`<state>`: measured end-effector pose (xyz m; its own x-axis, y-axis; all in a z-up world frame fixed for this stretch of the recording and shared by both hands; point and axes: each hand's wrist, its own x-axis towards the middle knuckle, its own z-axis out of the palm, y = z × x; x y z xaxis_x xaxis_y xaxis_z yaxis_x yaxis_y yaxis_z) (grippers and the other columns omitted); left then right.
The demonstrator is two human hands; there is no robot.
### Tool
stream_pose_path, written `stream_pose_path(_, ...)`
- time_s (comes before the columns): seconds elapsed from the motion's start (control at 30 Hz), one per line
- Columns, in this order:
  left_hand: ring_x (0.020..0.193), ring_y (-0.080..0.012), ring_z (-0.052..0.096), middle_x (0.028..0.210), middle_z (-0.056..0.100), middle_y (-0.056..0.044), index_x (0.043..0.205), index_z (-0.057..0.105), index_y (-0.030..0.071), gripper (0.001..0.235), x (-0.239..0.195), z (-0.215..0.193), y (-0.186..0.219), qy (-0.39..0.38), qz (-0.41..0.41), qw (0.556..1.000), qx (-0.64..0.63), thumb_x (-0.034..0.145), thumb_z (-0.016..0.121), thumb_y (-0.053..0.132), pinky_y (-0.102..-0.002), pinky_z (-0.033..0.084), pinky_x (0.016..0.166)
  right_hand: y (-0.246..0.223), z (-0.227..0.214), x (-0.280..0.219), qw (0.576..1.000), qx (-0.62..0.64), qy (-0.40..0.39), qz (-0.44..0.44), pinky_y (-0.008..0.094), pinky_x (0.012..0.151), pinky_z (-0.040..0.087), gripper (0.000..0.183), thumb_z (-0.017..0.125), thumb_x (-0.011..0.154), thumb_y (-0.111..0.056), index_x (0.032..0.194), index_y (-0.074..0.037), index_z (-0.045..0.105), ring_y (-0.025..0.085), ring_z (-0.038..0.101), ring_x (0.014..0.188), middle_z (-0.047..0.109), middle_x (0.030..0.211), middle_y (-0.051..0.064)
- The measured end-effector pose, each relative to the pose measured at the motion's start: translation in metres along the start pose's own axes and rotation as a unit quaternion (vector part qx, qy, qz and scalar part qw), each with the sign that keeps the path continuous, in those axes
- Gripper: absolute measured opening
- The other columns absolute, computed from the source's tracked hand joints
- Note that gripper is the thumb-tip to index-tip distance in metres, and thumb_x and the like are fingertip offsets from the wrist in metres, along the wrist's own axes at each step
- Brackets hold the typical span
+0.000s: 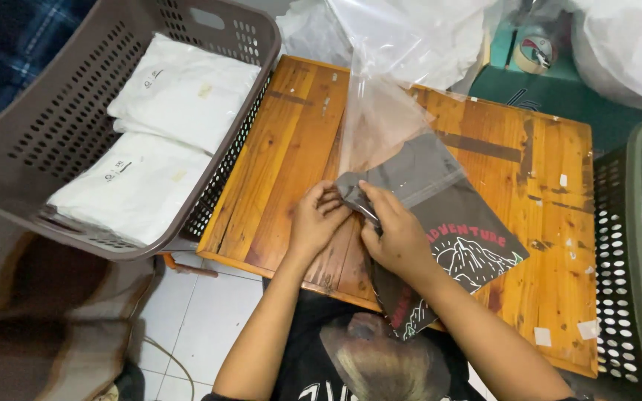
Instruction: The person places a folded gray t-shirt into a clear plastic bag on a wooden table, smooths the garment, and seals the bag. The person then flips the package to show the back design and continues to adjust the sealed bag.
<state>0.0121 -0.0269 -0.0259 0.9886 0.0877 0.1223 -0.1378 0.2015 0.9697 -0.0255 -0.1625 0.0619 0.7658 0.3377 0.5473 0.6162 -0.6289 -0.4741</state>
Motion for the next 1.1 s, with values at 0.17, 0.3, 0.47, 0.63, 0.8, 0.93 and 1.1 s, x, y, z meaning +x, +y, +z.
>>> stream_pose_path(0.17, 0.091, -0.0284, 0.057, 0.095, 0.055, -0.015, 0.1, 0.056, -0.002, 0.034, 0.0, 0.012, 0.014, 0.027, 0.054, 0.996, 0.059, 0.068, 0.065, -0.005, -0.034, 0.051, 0.081, 0.002, 0.001, 0.001, 1.0, 0.021, 0.02, 0.0, 0.035, 0.08, 0.046, 0.053, 0.049, 0.064, 0.005, 0.116, 0.001, 0.05, 0.032, 0.056, 0.095, 0.055, 0.101, 0.017)
stream_pose_path(0.3, 0.083, -0.0251, 0.061, 0.082, 0.059, -0.007, 0.087, 0.06, 0.006, 0.021, 0.008, 0.017, 0.022, 0.009, 0.157, 0.968, 0.196, 0.068, 0.064, -0.001, -0.03, 0.054, 0.071, 0.004, -0.002, 0.002, 0.998, 0.022, 0.057, 0.022, 0.034, 0.078, 0.047, 0.053, 0.059, 0.064, 0.0, 0.116, 0.0, 0.051, 0.03, 0.057, 0.091, 0.055, 0.097, 0.014)
stream_pose_path(0.47, 0.074, -0.0178, 0.063, 0.074, 0.063, 0.0, 0.081, 0.062, 0.012, 0.016, 0.013, 0.02, 0.026, 0.01, 0.24, 0.928, 0.284, 0.069, 0.067, 0.003, -0.026, 0.053, 0.064, 0.008, -0.01, 0.01, 0.995, -0.043, 0.089, 0.017, 0.032, 0.069, 0.05, 0.043, 0.072, 0.069, -0.015, 0.107, -0.001, 0.057, 0.025, 0.061, 0.08, 0.059, 0.086, 0.01)
stream_pose_path(0.63, 0.07, -0.0172, 0.064, 0.072, 0.064, -0.001, 0.08, 0.062, 0.012, 0.009, 0.012, 0.018, 0.029, -0.002, 0.283, 0.89, 0.358, 0.073, 0.065, 0.008, -0.025, 0.053, 0.06, 0.017, -0.011, 0.006, 0.992, -0.09, 0.09, 0.014, 0.032, 0.064, 0.05, 0.031, 0.069, 0.07, -0.008, 0.1, -0.005, 0.061, 0.024, 0.062, 0.075, 0.062, 0.082, 0.007)
stream_pose_path(0.8, 0.066, -0.0157, 0.063, 0.07, 0.063, -0.002, 0.081, 0.061, 0.01, 0.008, 0.005, 0.016, 0.038, 0.005, 0.316, 0.848, 0.425, 0.074, 0.064, 0.007, -0.023, 0.052, 0.057, 0.021, -0.007, 0.003, 0.98, -0.174, 0.093, -0.011, 0.032, 0.064, 0.049, 0.028, 0.066, 0.07, -0.011, 0.098, -0.008, 0.063, 0.023, 0.062, 0.072, 0.063, 0.078, 0.006)
stream_pose_path(0.93, 0.065, -0.0193, 0.063, 0.069, 0.062, -0.006, 0.082, 0.059, 0.006, 0.009, 0.001, 0.023, 0.049, 0.034, 0.374, 0.826, 0.421, 0.073, 0.062, 0.003, -0.025, 0.052, 0.056, 0.017, -0.009, 0.007, 0.985, -0.144, 0.093, -0.017, 0.032, 0.065, 0.05, 0.032, 0.064, 0.069, -0.005, 0.101, -0.006, 0.062, 0.025, 0.062, 0.075, 0.062, 0.08, 0.008)
stream_pose_path(1.1, 0.069, -0.0214, 0.062, 0.075, 0.06, -0.01, 0.087, 0.058, 0.002, 0.013, -0.001, 0.029, 0.05, 0.09, 0.45, 0.776, 0.433, 0.074, 0.056, 0.002, -0.026, 0.052, 0.06, 0.02, -0.007, 0.006, 0.987, -0.114, 0.107, -0.026, 0.032, 0.068, 0.05, 0.033, 0.06, 0.07, -0.001, 0.103, -0.004, 0.06, 0.025, 0.062, 0.08, 0.062, 0.085, 0.009)
